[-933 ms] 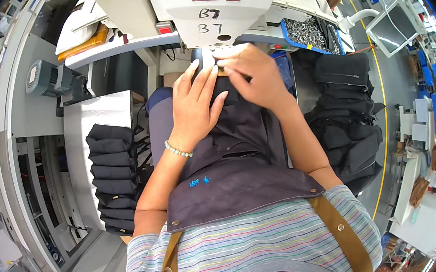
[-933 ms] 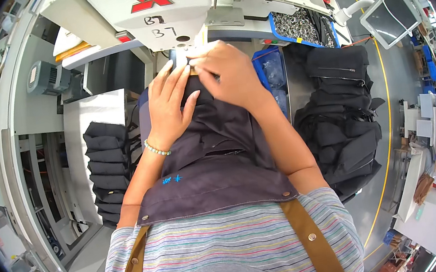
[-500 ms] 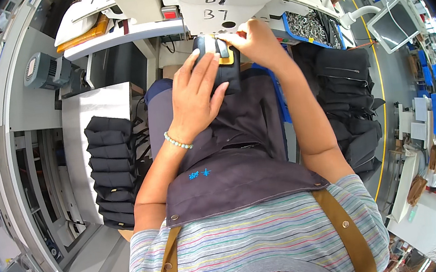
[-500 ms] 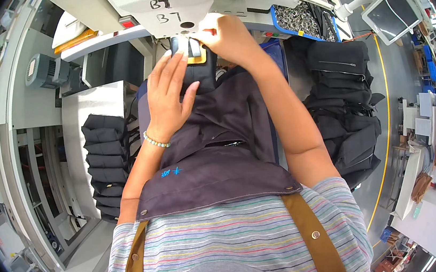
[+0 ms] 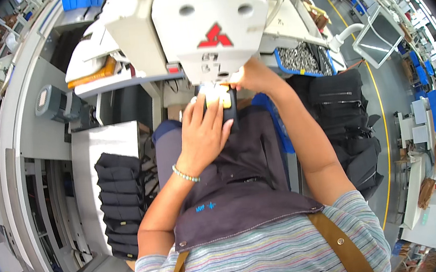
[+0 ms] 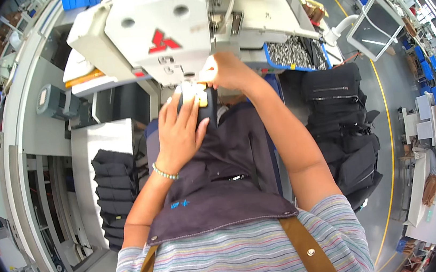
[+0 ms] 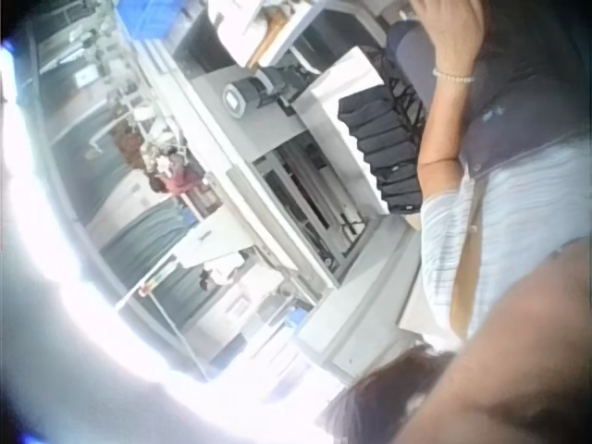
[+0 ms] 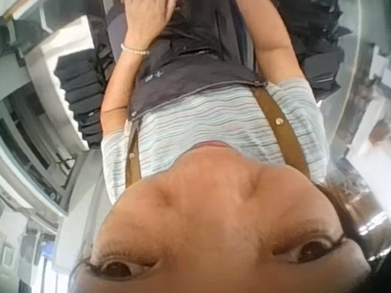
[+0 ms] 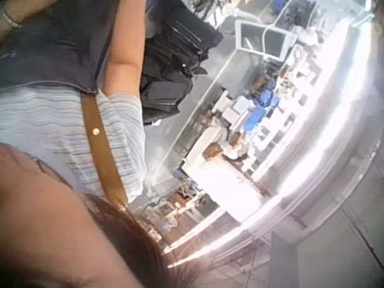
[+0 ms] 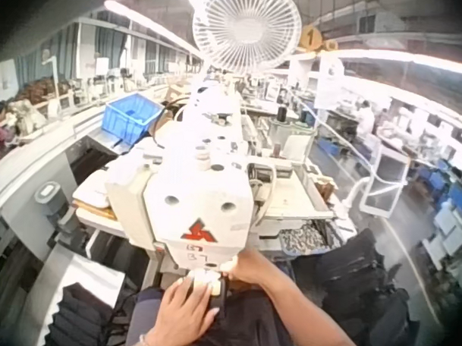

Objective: Finishing and inspecting small black leather pouches using an industrial sewing or finishing machine.

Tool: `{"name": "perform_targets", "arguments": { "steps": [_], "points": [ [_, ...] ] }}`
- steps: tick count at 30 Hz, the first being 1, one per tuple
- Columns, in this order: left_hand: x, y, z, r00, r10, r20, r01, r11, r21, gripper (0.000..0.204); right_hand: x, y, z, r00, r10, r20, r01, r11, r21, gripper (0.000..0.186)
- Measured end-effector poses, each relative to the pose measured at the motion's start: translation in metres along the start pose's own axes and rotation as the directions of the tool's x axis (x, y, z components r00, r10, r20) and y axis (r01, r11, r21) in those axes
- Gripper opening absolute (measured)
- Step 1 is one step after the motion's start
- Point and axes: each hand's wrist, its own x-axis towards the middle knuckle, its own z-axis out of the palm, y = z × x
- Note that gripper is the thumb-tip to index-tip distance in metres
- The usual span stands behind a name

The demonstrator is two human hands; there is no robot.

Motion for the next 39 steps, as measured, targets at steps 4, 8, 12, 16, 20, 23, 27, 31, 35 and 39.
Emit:
{"name": "perform_targets", "arguments": {
  "steps": [4,8,12,16,20,23,27,31,35,39],
  "points": [
    [0.006,-0.001,-0.004,0.999,0.028,0.038,-0.027,0.999,-0.017,0.045,0.004,-0.001,-0.003,0.999,0.032,0.018,-0.031,0.999,-0.038,0.023],
    [0.013,-0.003,-0.005,0.998,0.049,0.033,-0.048,0.999,-0.018,0.044,0.001,-0.004,-0.003,0.999,0.049,-0.002,-0.049,0.998,-0.046,0.022],
    [0.014,-0.002,-0.002,0.999,-0.018,0.027,0.022,0.989,-0.149,0.043,0.004,-0.005,-0.002,0.994,0.107,-0.038,-0.107,0.994,0.016,0.025],
    [0.013,0.007,0.004,1.000,-0.002,0.024,0.004,0.997,-0.082,0.042,0.005,-0.007,0.001,0.991,0.116,-0.067,-0.126,0.977,-0.171,0.022],
    [0.014,0.013,0.003,0.999,-0.001,0.049,0.002,1.000,-0.025,0.042,-0.001,-0.014,0.000,0.998,0.017,-0.059,-0.028,0.983,-0.183,0.020],
    [0.015,0.015,-0.007,0.996,0.038,0.083,-0.037,0.999,-0.014,0.044,-0.003,-0.020,-0.003,0.999,0.028,-0.027,-0.030,0.998,-0.063,0.019],
    [0.022,0.017,-0.010,0.997,0.019,0.078,-0.015,0.998,-0.058,0.041,-0.003,-0.020,-0.002,0.995,0.104,0.007,-0.100,0.976,-0.195,0.019],
    [0.032,0.015,0.000,0.999,0.016,0.044,-0.014,0.998,-0.059,0.034,-0.001,-0.016,0.004,0.993,0.098,-0.060,-0.113,0.932,-0.345,0.021],
    [0.028,0.017,0.002,1.000,0.004,-0.007,-0.004,0.999,-0.051,0.039,0.005,-0.012,-0.003,0.986,-0.164,-0.040,0.139,0.920,-0.366,0.027],
    [0.020,0.020,0.002,0.999,-0.029,-0.015,0.028,0.997,-0.069,0.040,0.007,-0.013,-0.012,0.972,-0.112,0.204,0.170,0.941,-0.293,0.025]
  ]
}}
